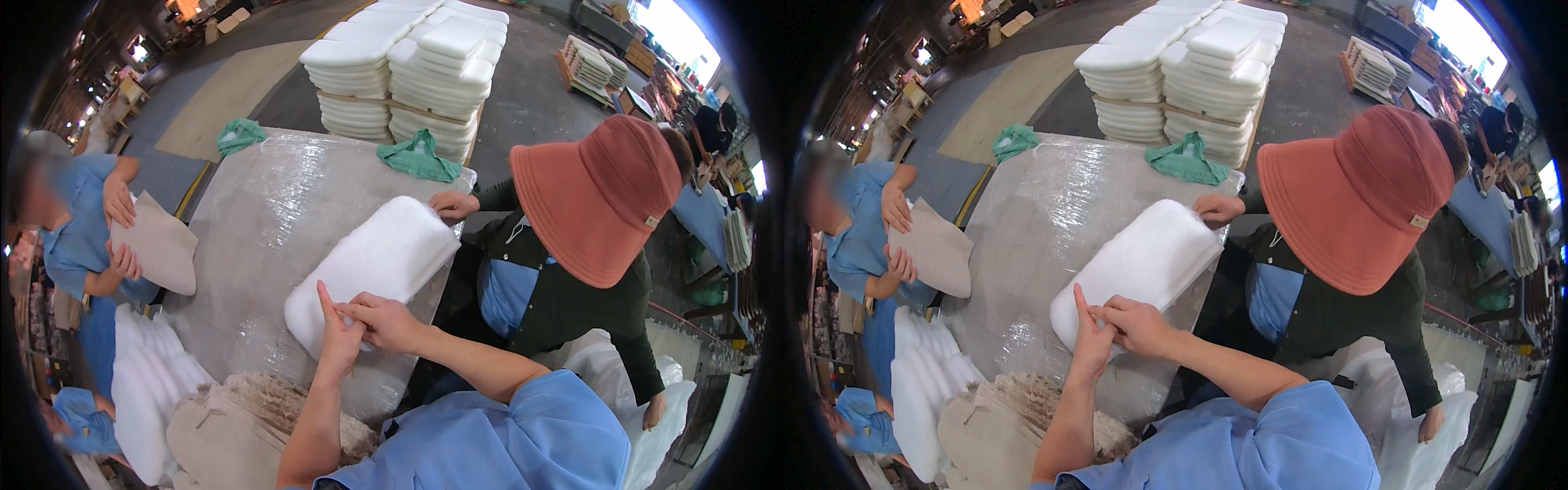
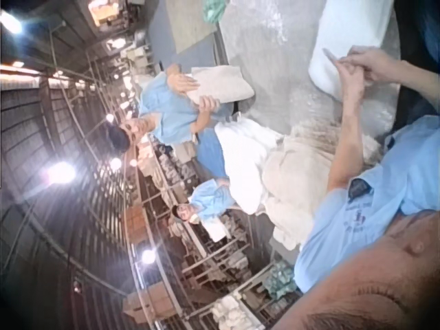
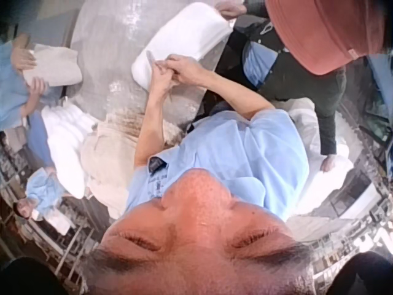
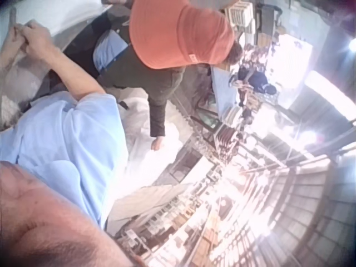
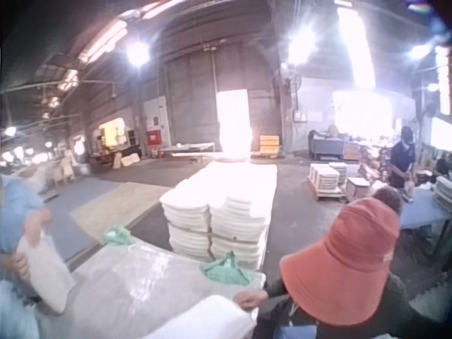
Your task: The person inserts white foam inserts into beige fabric cushion covers on a work table. They align the foam, slide it into the cover, and smooth the edges before stacking the finished cushions. Coworkers perform similar tasks nearby.
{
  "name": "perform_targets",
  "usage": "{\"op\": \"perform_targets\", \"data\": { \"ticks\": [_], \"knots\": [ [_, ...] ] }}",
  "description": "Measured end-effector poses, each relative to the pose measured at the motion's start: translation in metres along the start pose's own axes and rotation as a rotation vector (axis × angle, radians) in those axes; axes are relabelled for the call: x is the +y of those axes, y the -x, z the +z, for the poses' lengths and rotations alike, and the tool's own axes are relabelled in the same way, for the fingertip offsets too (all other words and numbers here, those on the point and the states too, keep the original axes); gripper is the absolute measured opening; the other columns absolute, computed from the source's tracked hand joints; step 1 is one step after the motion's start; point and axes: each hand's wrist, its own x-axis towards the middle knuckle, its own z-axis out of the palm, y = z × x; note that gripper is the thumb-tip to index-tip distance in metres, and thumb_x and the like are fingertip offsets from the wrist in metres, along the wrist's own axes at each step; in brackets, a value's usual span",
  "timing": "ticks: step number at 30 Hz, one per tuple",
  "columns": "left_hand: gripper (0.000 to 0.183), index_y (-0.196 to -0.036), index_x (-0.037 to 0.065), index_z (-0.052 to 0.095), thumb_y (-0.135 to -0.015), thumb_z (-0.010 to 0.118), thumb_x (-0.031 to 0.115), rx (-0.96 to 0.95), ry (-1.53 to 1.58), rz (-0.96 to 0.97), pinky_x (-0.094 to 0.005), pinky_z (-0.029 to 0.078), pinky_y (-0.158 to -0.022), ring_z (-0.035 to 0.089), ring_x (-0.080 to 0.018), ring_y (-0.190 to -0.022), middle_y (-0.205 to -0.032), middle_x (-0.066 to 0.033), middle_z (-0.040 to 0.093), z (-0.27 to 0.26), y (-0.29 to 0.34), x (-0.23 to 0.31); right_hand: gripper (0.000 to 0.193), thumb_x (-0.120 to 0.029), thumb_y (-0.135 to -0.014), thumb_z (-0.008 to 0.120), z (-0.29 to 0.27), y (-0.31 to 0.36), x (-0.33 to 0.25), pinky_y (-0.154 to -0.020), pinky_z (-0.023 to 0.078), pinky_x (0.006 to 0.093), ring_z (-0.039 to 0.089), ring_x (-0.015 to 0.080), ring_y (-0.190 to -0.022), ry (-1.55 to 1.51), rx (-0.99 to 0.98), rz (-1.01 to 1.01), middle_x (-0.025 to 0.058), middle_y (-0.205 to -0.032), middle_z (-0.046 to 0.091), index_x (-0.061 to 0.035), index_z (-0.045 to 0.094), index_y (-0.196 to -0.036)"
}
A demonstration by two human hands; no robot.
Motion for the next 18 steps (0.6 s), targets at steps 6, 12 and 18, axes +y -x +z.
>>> {"op": "perform_targets", "data": {
  "ticks": [6, 12, 18],
  "knots": [
    [0.109, -0.173, 0.017, -0.012, -0.099, 0.068, 0.005, -0.008, -0.011, 0.163, -0.0393, 0.048, -0.111, 0.055, -0.0271, -0.133, -0.155, -0.0227, 0.046, -0.007, -0.053, 0.008, 0.048, 0.001, -0.079, 0.078, -0.035, -0.061, 0.05, -0.077, 0.057, 0.0378, 0.07, 0.0269, -0.087, -0.012, 0.195, -0.011, 0.0106, -0.107, 0.071, -0.0107, 0.073, -0.126],
    [0.083, -0.172, 0.018, 0.028, -0.101, 0.069, 0.035, 0.166, -1.415, 0.319, -0.0661, 0.02, -0.127, 0.03, -0.0505, -0.155, -0.17, -0.0222, 0.033, -0.012, -0.081, -0.044, 0.033, -0.009, -0.085, 0.075, -0.168, -0.197, 0.191, -0.084, 0.057, 0.0411, 0.073, 0.0311, -0.091, -0.058, 0.993, 0.384, 0.0165, -0.108, 0.076, -0.0068, 0.076, -0.117],
    [0.066, -0.165, 0.016, 0.044, -0.106, 0.054, 0.045, 0.127, -1.438, 0.33, -0.072, 0.009, -0.126, 0.016, -0.0522, -0.16, -0.175, -0.0215, 0.026, -0.018, -0.088, -0.089, 0.041, -0.017, -0.082, 0.072, -0.256, -0.25, 0.314, -0.099, 0.056, 0.0476, 0.071, 0.0415, -0.108, 0.423, 1.052, 0.76, 0.0214, -0.111, 0.076, -0.0087, 0.078, -0.122]
  ]
}}
